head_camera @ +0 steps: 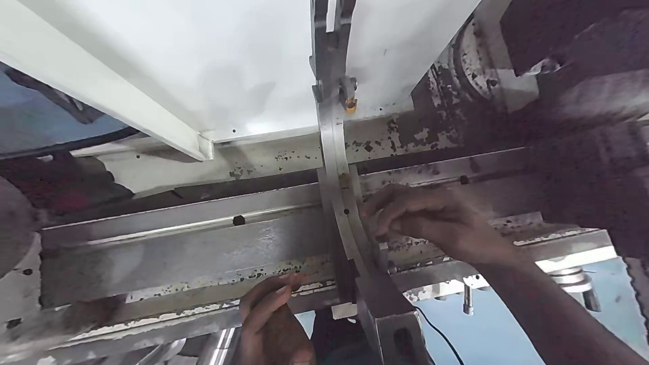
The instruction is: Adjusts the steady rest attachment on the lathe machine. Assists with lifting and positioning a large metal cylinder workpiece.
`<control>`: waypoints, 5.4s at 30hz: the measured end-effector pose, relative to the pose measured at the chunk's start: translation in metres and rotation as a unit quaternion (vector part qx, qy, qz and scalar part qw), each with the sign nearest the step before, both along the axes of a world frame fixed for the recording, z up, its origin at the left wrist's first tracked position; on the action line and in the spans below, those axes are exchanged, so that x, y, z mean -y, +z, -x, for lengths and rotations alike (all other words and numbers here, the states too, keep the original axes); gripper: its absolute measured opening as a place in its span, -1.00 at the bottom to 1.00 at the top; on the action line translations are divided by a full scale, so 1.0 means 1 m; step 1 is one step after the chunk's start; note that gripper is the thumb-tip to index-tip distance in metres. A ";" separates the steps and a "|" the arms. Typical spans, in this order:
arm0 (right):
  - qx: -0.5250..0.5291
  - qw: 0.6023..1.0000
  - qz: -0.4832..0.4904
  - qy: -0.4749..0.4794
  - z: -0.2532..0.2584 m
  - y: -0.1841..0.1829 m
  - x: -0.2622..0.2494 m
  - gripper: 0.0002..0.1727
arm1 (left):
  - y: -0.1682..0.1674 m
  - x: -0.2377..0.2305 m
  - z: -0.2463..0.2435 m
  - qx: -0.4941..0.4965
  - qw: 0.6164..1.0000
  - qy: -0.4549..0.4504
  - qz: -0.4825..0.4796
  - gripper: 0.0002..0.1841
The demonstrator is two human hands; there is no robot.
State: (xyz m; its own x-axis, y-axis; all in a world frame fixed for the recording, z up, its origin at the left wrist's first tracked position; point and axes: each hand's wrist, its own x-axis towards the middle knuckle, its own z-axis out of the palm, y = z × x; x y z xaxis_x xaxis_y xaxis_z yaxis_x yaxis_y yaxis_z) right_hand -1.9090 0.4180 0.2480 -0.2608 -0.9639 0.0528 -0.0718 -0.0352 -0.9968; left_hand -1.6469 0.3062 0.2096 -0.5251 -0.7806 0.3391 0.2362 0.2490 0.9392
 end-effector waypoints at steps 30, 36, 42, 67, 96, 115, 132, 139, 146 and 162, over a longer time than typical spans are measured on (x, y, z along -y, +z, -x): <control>-0.042 0.999 -0.013 -0.003 0.007 0.005 -0.001 -0.78 | -0.007 0.008 -0.002 -0.010 1.000 0.002 -0.024 -0.49; -0.051 0.999 -0.003 0.014 0.005 0.004 -0.001 -0.77 | -0.006 0.005 -0.001 -0.006 1.000 0.003 -0.030 -0.48; -0.035 0.999 -0.008 0.023 0.007 0.001 0.000 -0.73 | -0.008 0.006 -0.002 -0.007 0.999 -0.002 -0.033 -0.50; -0.037 0.997 0.020 -0.062 0.012 -0.002 -0.012 -0.74 | -0.003 0.005 -0.002 -0.011 1.000 -0.004 -0.015 -0.48; 0.097 0.927 0.016 -0.363 -0.077 -0.039 -0.192 -0.65 | -0.004 0.130 0.211 0.076 0.912 -0.034 0.402 -0.55; 0.098 0.929 0.015 -0.356 -0.079 -0.041 -0.196 -0.64 | -0.012 0.126 0.220 0.041 0.903 0.014 0.428 -0.73; 0.093 0.931 0.009 -0.354 -0.083 -0.042 -0.192 -0.64 | -0.009 0.125 0.220 0.029 0.901 0.010 0.432 -0.79; 0.102 0.931 0.010 -0.351 -0.085 -0.044 -0.191 -0.65 | -0.011 0.125 0.220 0.022 0.905 0.002 0.425 -0.79; 0.097 0.932 0.010 -0.350 -0.085 -0.045 -0.188 -0.65 | -0.011 0.126 0.221 0.020 0.900 0.013 0.436 -0.79; 0.090 0.934 0.006 -0.345 -0.085 -0.044 -0.186 -0.64 | -0.010 0.128 0.224 0.007 0.905 0.016 0.425 -0.77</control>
